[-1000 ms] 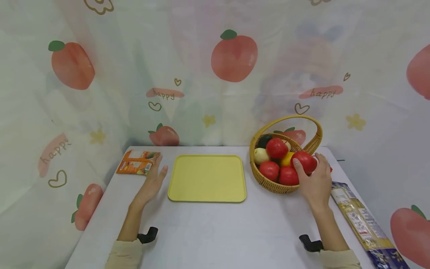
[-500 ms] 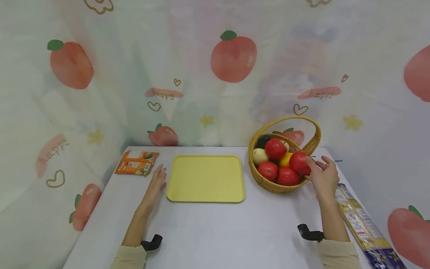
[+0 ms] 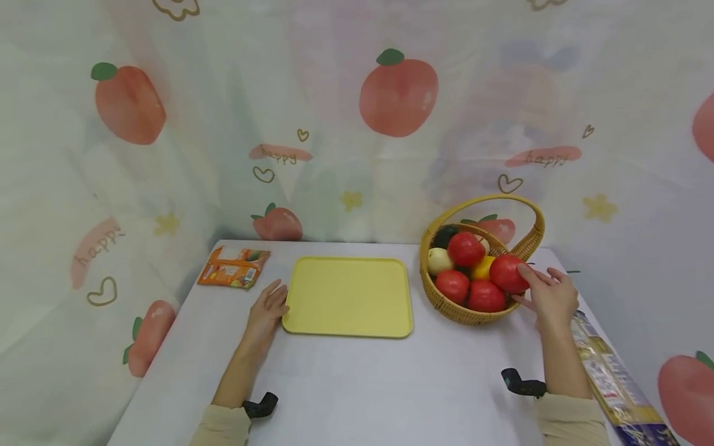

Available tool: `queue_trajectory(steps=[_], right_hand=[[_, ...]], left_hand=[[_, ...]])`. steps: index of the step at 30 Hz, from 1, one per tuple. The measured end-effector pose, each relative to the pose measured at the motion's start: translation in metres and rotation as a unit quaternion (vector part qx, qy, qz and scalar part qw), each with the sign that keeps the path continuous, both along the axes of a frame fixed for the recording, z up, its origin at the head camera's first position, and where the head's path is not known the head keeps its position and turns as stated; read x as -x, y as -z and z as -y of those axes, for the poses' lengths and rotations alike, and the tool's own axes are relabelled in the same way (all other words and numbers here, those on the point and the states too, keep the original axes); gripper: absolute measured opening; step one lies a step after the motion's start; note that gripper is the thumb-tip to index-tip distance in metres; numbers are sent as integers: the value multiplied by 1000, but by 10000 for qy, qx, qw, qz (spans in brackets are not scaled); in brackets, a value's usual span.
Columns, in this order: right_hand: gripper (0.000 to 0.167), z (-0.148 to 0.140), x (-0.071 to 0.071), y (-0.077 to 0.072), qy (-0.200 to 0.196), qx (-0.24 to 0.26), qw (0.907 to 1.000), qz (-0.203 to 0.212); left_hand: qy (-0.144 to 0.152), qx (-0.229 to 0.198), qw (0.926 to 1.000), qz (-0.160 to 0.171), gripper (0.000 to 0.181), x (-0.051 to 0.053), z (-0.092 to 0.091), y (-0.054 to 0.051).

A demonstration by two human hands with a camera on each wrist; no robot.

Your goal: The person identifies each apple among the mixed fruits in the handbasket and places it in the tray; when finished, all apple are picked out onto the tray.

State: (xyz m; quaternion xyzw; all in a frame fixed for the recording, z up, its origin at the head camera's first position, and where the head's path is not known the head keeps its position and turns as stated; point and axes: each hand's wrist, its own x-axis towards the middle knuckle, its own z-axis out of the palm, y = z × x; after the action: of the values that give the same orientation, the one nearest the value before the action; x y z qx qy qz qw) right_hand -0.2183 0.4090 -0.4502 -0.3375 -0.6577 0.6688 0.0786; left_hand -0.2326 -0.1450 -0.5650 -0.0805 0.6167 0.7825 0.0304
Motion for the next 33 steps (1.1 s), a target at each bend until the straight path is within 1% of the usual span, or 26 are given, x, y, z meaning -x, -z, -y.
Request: queue_trajectory(steps=[5, 8, 12, 15, 17, 21, 25, 29, 33], right_hand=[[123, -1, 1, -4, 156, -123, 9997, 168], [125, 0, 3, -6, 239, -209, 9993, 174], [121, 1, 4, -8, 398, -223, 9989, 111], [118, 3, 4, -9, 468, -16, 9989, -6], [115, 4, 3, -9, 503, 214, 9984, -107], [112, 8, 2, -9, 573, 652, 9953, -426], [108, 11, 4, -8, 615, 766, 9931, -646], [105, 15, 6, -3, 711, 812, 9912, -766], [101, 20, 4, 2, 793, 795, 9896, -902]], left_hand=[[-77, -102, 9999, -47, 89, 1, -3, 4], [-168, -244, 9995, -57, 92, 2, -4, 5], [-202, -317, 9993, -32, 92, 3, -5, 6], [-205, -226, 9995, -52, 92, 4, -5, 6], [-211, -186, 9996, -71, 93, 4, -5, 6], [-193, -156, 9997, -78, 93, 4, -4, 5], [-198, -198, 9996, -61, 92, 3, -3, 6], [-214, -227, 9995, -78, 93, 3, -1, 7], [-216, -214, 9995, -60, 93, 2, 1, 6]])
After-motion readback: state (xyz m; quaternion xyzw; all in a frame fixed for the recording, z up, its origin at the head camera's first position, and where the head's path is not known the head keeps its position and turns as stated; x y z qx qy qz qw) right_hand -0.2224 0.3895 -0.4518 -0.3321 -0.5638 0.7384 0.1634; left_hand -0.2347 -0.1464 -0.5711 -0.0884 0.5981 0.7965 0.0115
